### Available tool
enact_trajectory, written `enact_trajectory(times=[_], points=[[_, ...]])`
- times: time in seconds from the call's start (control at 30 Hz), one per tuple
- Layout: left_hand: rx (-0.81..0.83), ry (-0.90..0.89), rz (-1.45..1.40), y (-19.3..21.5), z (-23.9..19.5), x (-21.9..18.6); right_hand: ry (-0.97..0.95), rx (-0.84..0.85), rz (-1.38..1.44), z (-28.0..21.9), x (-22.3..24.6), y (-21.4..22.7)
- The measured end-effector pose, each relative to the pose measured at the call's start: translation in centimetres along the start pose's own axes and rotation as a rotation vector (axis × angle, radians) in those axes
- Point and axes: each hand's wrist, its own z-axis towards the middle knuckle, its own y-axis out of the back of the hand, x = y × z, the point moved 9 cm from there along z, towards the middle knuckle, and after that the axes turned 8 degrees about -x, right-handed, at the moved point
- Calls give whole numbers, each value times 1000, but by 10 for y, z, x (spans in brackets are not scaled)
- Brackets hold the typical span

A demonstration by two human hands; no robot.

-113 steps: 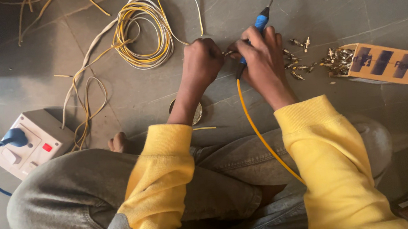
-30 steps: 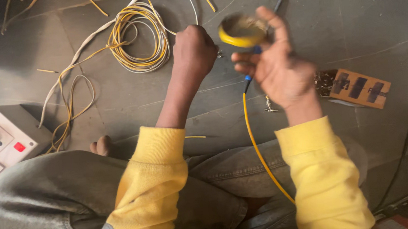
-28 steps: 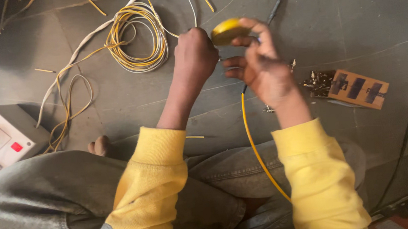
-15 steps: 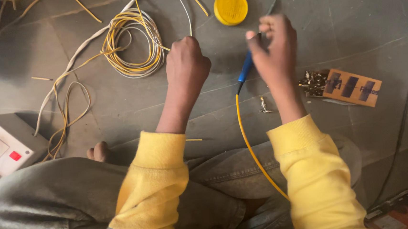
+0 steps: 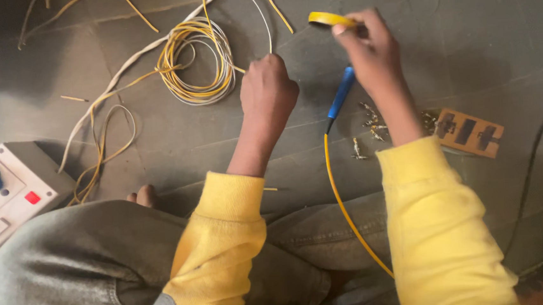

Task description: The person sits on the floor and solders small metal connectors onto the ends of yellow and white wires using a soldering iron and solder wire. They repeatedly pick up a wire, apply the soldering iron to the connector, and add solder to secure the connection.

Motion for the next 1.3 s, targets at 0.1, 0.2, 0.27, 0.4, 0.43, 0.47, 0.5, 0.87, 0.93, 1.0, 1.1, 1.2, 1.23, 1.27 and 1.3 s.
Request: enact_trajectory(times=[0.1,0.2,0.27,0.4,0.43,0.47,0.5,0.87,0.93,1.0,1.1,1.2,1.23,1.27,1.3], points=[[45,32,-20,-6,1,-3,-493,8,819,-38,-8,14],[104,97,-37,-7,5,1,-506,-83,692,-65,2,28],[117,129,-56,-12,3,1,-506,-94,705,-70,0,27],[96,124,-26,-12,4,9,-519,-31,609,-65,-14,13],[81,107,-31,-11,4,9,-492,-56,509,-62,-16,17],[67,90,-36,-9,4,10,-464,-80,409,-59,-17,20],[30,77,-18,-5,5,9,-434,-103,309,-57,-16,24],[-59,20,186,49,8,15,529,313,-314,-75,82,-90],[-83,7,162,55,8,10,547,221,-335,-73,86,-84],[-92,-5,133,61,14,4,602,60,-239,-68,99,-59],[-32,30,25,57,24,-10,-449,107,648,-59,31,-32],[76,96,-139,54,28,-18,-538,155,1037,-71,43,-10],[100,100,-193,53,25,-22,-532,158,1060,-73,44,-3],[123,104,-246,49,22,-27,-525,161,1084,-74,46,3],[117,68,-277,52,21,-33,-517,181,1125,-72,51,-2]])
